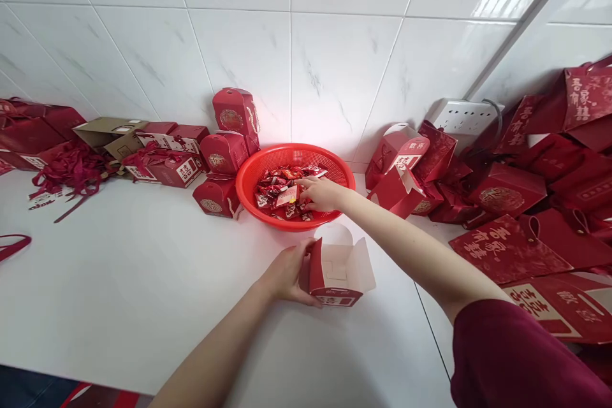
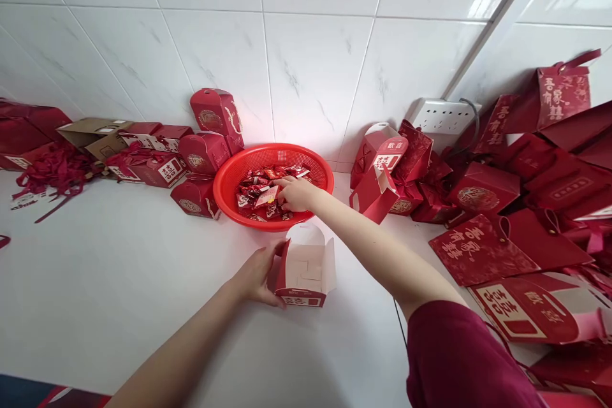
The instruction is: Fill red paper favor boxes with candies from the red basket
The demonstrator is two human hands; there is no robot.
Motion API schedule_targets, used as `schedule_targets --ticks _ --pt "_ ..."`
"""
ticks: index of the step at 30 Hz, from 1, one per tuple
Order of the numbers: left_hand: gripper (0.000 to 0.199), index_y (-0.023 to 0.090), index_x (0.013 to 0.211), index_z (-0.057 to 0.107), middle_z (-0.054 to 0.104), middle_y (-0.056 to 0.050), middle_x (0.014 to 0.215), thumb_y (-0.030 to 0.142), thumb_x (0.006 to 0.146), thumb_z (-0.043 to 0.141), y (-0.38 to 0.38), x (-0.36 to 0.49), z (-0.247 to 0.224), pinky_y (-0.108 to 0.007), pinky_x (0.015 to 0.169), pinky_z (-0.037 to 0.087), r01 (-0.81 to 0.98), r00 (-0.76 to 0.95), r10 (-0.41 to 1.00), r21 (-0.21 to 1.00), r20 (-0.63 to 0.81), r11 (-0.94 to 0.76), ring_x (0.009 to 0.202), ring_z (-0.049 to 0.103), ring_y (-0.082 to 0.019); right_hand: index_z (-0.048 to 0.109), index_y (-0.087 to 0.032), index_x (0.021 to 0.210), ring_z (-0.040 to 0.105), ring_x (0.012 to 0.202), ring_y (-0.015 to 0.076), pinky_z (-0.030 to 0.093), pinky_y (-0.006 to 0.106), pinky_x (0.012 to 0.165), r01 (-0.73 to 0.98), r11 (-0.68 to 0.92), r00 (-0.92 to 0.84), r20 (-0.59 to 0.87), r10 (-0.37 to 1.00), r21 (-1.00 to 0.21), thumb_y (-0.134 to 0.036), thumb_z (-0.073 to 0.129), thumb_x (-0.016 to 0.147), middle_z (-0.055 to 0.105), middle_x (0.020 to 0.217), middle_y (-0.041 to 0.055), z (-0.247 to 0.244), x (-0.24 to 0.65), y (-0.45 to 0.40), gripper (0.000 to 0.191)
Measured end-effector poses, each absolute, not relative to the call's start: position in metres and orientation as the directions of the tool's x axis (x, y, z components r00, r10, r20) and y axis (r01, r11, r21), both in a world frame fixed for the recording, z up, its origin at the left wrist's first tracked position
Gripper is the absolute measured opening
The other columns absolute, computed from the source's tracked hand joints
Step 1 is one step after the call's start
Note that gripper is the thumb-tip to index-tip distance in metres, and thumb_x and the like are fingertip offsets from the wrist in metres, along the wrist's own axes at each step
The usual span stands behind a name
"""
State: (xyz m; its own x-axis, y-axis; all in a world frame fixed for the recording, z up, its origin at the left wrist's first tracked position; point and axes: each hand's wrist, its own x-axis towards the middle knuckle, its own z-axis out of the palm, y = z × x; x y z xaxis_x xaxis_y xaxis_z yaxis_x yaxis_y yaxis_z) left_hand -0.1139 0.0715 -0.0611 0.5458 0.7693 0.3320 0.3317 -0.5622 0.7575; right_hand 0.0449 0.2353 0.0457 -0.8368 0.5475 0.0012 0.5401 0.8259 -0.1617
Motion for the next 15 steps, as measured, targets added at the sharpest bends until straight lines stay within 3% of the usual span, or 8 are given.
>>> schedule_targets --ticks 2,7,12,15 --pt "0.116 0.022 0.140 0.032 0.067 -0.014 0.115 0.066 0.048 0.087 0.071 -0.114 -0.061 -0.046 0.084 0.053 0.339 0.550 0.767 0.750 0.332 -0.568 0.098 0.068 -0.037 0.079 -0.025 0.099 0.043 0.143 0.0330 0.042 0.047 0.110 0.499 0.838 -0.861 -0.015 0.509 -0.219 -0.014 0.074 0.079 0.050 0.154 0.0063 0.037 0.039 0.245 0.024" --pt "0.115 0.023 0.141 0.032 0.067 -0.013 0.116 0.069 0.049 0.085 0.070 -0.114 -0.061 -0.046 0.087 0.051 0.360 0.545 0.785 0.764 0.294 -0.535 0.102 0.067 -0.037 0.073 -0.017 0.119 0.057 0.131 0.0278 0.044 0.042 0.110 0.431 0.805 -0.847 0.124 0.516 -0.408 -0.012 0.067 0.085 0.063 0.138 0.0129 0.027 0.036 0.255 0.035" --pt "0.119 0.023 0.143 0.032 0.066 -0.016 0.122 0.071 0.048 0.085 0.071 -0.115 -0.062 -0.047 0.089 0.052 0.360 0.545 0.787 0.768 0.288 -0.530 0.105 0.067 -0.038 0.064 -0.014 0.125 0.062 0.123 0.0215 0.048 0.040 0.108 0.410 0.701 -0.647 0.356 0.675 -0.584 -0.027 0.046 0.103 0.066 0.131 0.0142 0.033 0.047 0.240 0.032" --pt "0.118 0.023 0.144 0.032 0.066 -0.016 0.124 0.069 0.050 0.086 0.071 -0.116 -0.062 -0.049 0.090 0.052 0.353 0.547 0.778 0.757 0.310 -0.550 0.105 0.067 -0.038 0.065 -0.016 0.117 0.068 0.110 0.0208 0.056 0.038 0.096 0.262 0.578 -0.496 0.406 0.768 -0.773 -0.039 0.057 0.098 0.068 0.127 0.0122 0.039 0.060 0.223 0.030"
